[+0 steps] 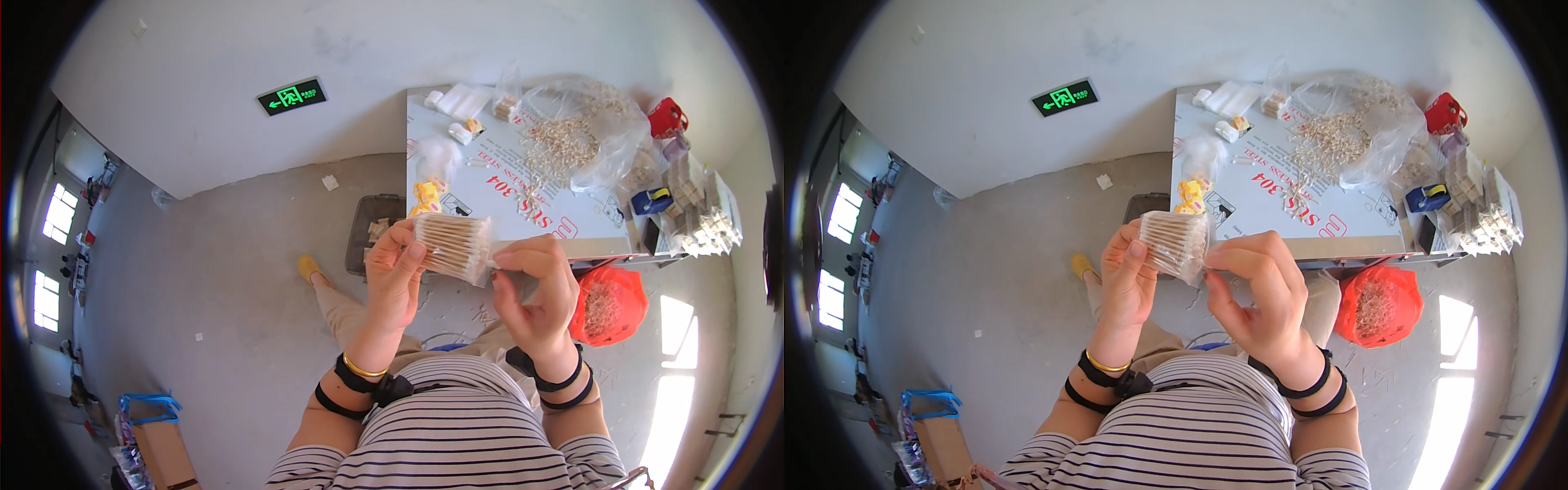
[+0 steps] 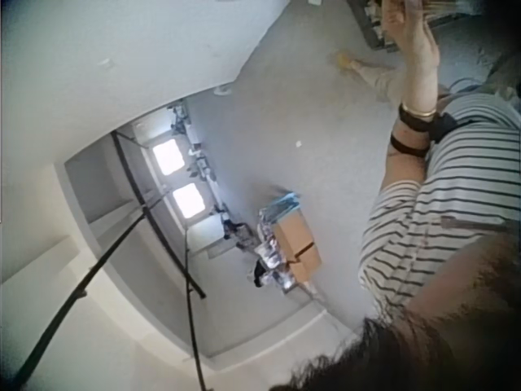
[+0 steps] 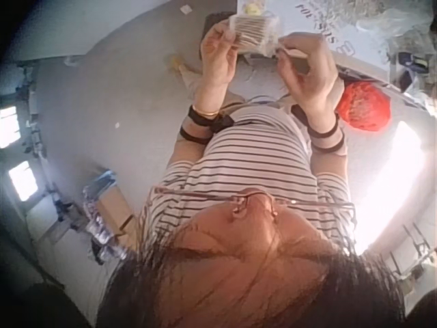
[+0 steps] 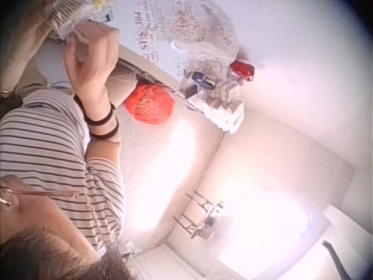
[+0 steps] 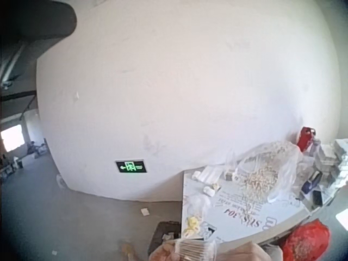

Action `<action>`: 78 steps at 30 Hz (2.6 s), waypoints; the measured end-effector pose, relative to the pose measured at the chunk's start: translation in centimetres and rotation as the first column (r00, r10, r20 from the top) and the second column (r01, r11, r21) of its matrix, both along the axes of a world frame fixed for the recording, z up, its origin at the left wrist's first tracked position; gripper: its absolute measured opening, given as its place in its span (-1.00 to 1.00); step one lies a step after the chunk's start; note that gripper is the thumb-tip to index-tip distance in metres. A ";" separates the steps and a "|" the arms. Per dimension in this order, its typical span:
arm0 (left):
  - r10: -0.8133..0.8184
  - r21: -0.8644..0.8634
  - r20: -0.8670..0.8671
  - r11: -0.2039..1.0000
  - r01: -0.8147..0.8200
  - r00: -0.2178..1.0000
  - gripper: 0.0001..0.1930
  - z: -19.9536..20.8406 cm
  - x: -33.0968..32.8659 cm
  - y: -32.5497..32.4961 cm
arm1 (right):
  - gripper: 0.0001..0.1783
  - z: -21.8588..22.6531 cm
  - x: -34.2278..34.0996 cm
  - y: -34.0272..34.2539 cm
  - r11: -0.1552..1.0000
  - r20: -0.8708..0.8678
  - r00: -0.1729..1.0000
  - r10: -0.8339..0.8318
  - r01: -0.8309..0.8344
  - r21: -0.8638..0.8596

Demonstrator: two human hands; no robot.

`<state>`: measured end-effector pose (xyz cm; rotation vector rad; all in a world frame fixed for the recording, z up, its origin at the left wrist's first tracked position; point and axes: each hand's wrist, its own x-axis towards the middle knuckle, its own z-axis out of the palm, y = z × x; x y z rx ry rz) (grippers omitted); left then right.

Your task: The recorder is arranging and packaging cotton swabs into plastic bags on a workbench.

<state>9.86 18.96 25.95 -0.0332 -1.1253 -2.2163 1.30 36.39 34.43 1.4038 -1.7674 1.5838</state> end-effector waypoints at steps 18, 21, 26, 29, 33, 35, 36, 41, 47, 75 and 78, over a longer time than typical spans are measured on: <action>0.016 0.001 0.032 1.000 -0.016 0.999 -0.83 -0.4 -0.1 0.0 | -0.71 0.2 -0.5 0.8 0.991 0.177 0.984 0.036 -0.058 0.123; 0.028 0.011 0.028 1.000 -0.029 0.999 -0.83 -0.6 0.0 0.1 | -0.72 0.2 -0.4 0.8 0.990 0.237 0.970 0.055 -0.083 0.111; 0.004 0.066 0.066 0.998 -0.008 0.998 -0.87 0.0 0.2 0.4 | -0.77 -0.2 -0.4 0.5 0.991 0.235 0.971 0.046 -0.073 0.108; 0.005 0.062 0.072 0.998 -0.010 0.997 -0.87 -0.1 0.3 0.3 | -0.79 -0.4 -0.5 0.6 0.991 0.216 0.975 0.044 -0.070 0.112; 0.005 0.068 0.081 0.998 -0.011 0.997 -0.86 -0.2 0.2 0.3 | -0.80 -1.1 -0.5 0.9 0.994 0.302 0.951 0.073 -0.094 0.056; 0.012 0.072 0.086 0.997 -0.018 0.996 -0.86 -0.2 0.2 0.2 | -0.80 -1.1 -0.7 1.1 0.995 0.297 0.952 0.070 -0.089 0.049; 0.012 0.073 0.086 0.997 -0.019 0.996 -0.86 -0.3 0.2 0.1 | -0.80 -1.2 -0.8 1.2 0.996 0.292 0.954 0.069 -0.084 0.041; 0.028 0.049 0.070 0.998 -0.031 0.997 -0.88 -0.6 0.2 0.0 | -0.81 -1.3 -0.9 1.5 0.997 0.318 0.946 0.057 -0.068 0.024; 0.042 0.070 0.064 0.996 -0.047 0.997 -0.88 -0.3 0.1 0.1 | -0.81 -1.2 -1.4 2.2 0.998 0.326 0.943 0.068 -0.066 -0.017; -0.031 0.229 0.051 0.973 0.018 0.998 -0.92 -0.5 -0.7 0.5 | -0.71 1.0 -1.6 -0.1 0.977 -0.012 0.999 0.030 -0.027 0.213; -0.044 0.259 0.037 0.965 0.033 0.998 -0.91 -0.5 -0.7 0.5 | -0.70 1.5 -1.6 -0.2 0.979 -0.028 0.998 0.048 -0.041 0.201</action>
